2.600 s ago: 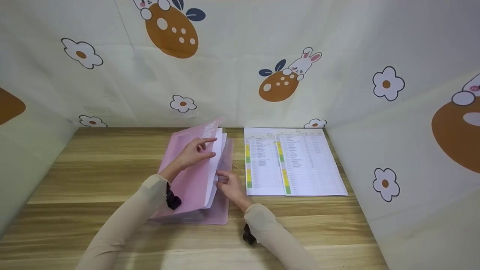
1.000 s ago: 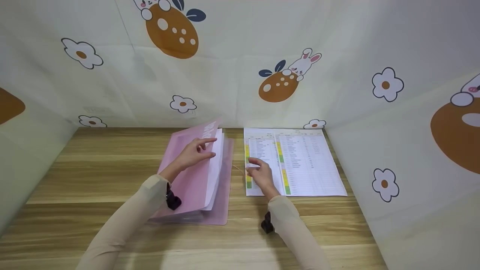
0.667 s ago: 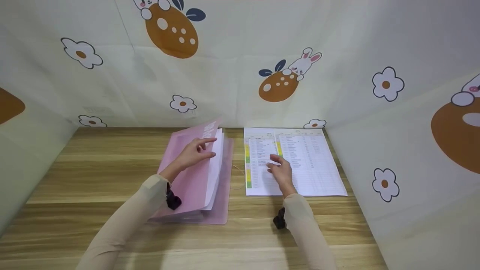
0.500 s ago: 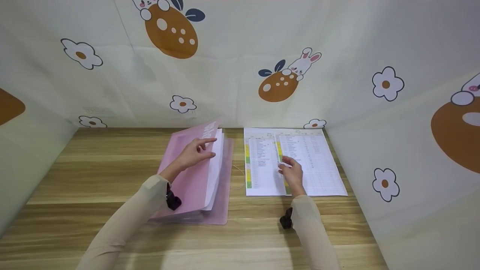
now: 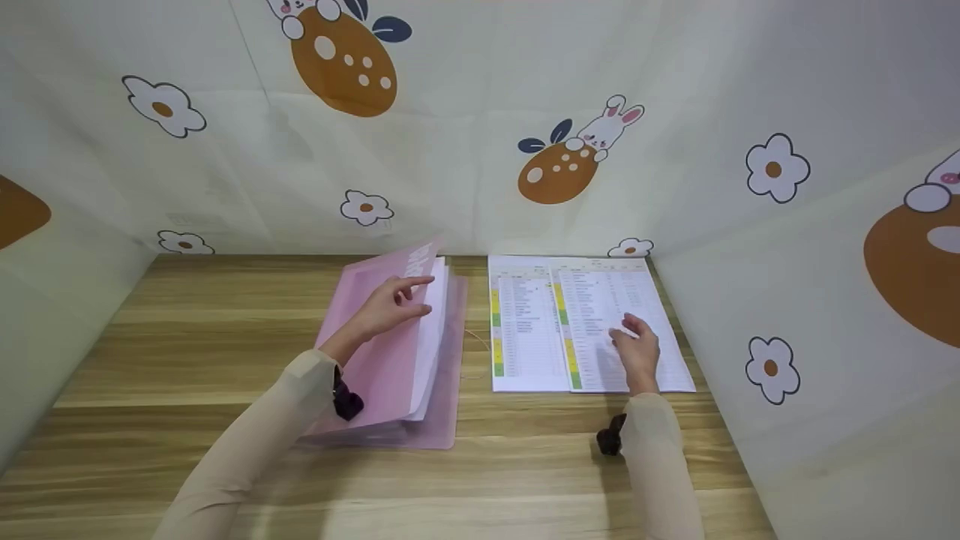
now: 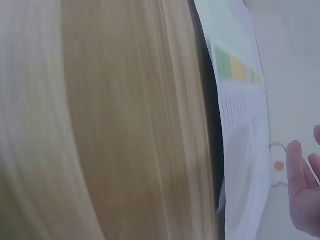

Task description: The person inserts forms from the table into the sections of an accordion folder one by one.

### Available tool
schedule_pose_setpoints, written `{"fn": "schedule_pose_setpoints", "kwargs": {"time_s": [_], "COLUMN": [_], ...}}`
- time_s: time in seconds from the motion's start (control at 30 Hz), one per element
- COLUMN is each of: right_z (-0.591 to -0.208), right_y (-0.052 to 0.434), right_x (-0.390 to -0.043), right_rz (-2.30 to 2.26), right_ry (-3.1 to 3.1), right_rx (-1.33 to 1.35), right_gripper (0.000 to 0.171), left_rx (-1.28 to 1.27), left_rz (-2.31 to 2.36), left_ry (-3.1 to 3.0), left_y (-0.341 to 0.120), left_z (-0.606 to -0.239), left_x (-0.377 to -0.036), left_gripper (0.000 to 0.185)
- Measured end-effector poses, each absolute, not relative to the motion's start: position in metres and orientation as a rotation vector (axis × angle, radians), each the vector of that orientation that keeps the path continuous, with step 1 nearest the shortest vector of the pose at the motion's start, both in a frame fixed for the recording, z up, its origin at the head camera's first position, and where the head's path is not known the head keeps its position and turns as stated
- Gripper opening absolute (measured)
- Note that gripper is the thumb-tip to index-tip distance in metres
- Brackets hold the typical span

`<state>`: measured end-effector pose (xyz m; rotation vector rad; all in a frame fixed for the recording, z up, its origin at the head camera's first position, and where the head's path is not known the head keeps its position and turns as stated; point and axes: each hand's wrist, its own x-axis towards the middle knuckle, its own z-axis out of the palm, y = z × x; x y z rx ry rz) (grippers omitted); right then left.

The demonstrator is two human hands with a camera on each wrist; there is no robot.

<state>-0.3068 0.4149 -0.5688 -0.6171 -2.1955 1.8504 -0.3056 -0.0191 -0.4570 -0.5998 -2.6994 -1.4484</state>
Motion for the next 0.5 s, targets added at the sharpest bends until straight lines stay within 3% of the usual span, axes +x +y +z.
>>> {"fn": "schedule_pose_setpoints", "kwargs": {"time_s": [0.33,0.5], "right_z": [-0.577,-0.556], "right_y": [0.471,0.469], "right_x": [-0.298,-0.278], "right_rz": [1.417,1.276], "right_ry": [-2.496,-2.638], "right_rx": [-0.643,-0.628], "right_gripper": [0.066,0.065], "left_rx": [-0.578,-0.57], "left_rz": [-1.457,-1.459], "left_ry": [-2.709,-2.717], "left_y": [-0.019,-0.019], "left_z": [-0.457,-0.457], "left_x": [-0.306,-0.306], "left_gripper": [0.049,0.049]}}
